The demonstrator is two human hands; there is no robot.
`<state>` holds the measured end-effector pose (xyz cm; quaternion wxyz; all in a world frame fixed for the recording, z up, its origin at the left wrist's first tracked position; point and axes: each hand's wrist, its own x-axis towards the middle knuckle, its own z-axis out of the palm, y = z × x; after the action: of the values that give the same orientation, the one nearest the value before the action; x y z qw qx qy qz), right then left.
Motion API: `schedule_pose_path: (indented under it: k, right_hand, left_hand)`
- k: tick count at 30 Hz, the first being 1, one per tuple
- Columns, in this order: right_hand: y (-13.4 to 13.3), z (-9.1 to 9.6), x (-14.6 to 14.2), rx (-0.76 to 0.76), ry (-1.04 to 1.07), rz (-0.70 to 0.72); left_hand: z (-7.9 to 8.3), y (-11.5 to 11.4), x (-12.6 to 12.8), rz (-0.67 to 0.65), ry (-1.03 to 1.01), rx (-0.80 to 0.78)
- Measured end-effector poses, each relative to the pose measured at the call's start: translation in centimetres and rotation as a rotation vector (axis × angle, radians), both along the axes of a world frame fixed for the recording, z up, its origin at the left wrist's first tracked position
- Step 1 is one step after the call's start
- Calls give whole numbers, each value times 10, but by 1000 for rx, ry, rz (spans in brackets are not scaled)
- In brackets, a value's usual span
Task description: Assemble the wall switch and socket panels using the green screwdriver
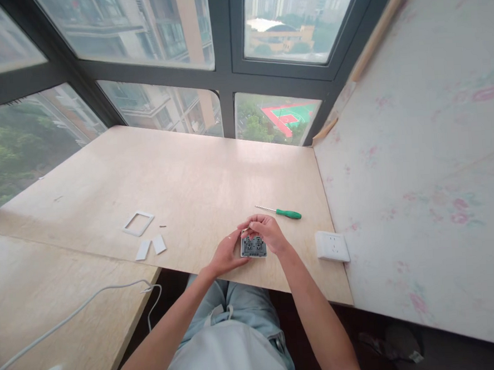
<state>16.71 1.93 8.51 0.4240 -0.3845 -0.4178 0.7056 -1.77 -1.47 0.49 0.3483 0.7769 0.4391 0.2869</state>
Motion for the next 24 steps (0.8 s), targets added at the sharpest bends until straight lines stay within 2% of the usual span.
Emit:
schedule_pose_path:
  k: [6,9,13,19,24]
  right_hand:
    - [-21,-13,29,180,-253,-139]
    - [-30,-22,41,198,-349,-236]
    - [-39,-35,52,203,-428,-298]
    - [-46,-47,52,268,-552,-364]
    - [-47,-47,44,390,-654,-351]
  left_hand:
    - [-8,-2,0,41,78,-26]
    - [-9,-3,1,43,94,-15]
    - [-9,-3,1,47,114,1]
    - [-10,-4,1,36,116,9]
    - [-9,-3,0,26,82,21]
